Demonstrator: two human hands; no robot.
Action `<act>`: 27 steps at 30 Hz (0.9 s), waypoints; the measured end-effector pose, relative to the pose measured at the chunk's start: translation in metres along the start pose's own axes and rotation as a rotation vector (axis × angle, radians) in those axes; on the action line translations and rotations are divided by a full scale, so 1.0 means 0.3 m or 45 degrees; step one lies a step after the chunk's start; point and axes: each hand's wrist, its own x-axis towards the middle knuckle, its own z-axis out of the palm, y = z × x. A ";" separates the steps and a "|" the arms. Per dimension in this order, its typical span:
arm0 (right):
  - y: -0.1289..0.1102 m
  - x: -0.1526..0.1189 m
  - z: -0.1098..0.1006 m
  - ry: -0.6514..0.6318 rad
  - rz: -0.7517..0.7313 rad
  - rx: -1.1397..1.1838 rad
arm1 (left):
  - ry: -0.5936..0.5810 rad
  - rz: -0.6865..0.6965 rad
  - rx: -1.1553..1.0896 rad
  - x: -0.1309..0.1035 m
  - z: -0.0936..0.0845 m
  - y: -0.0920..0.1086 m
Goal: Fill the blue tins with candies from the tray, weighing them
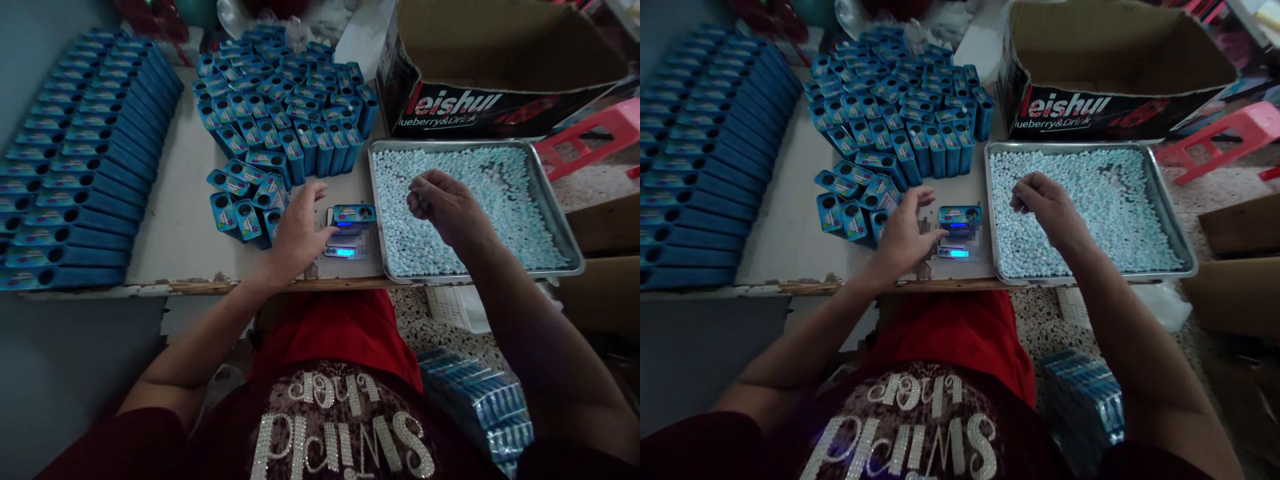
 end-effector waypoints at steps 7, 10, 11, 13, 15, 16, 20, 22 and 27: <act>0.092 -0.029 0.022 0.164 0.121 0.110 | -0.125 -0.222 -0.084 0.046 0.151 0.052; 0.108 -0.026 0.066 0.164 0.361 0.611 | -0.199 0.301 0.174 0.107 0.135 0.145; 0.109 -0.024 0.077 0.157 0.425 0.746 | -0.237 0.479 0.273 0.130 0.134 0.175; 0.108 -0.019 0.092 0.144 0.539 1.002 | -0.300 0.788 0.436 0.175 0.145 0.225; 0.106 -0.016 0.101 0.184 0.637 1.240 | -0.337 1.003 0.563 0.215 0.172 0.252; 0.105 -0.015 0.104 0.227 0.673 1.351 | -0.327 1.062 0.614 0.231 0.189 0.256; 0.111 -0.006 0.111 0.381 0.724 1.683 | -0.174 1.066 0.670 0.260 0.255 0.239; 0.117 0.003 0.113 0.433 0.742 1.762 | -0.165 1.048 0.646 0.261 0.276 0.226; 0.119 0.021 0.109 0.530 0.767 1.858 | -0.224 0.997 0.566 0.263 0.290 0.218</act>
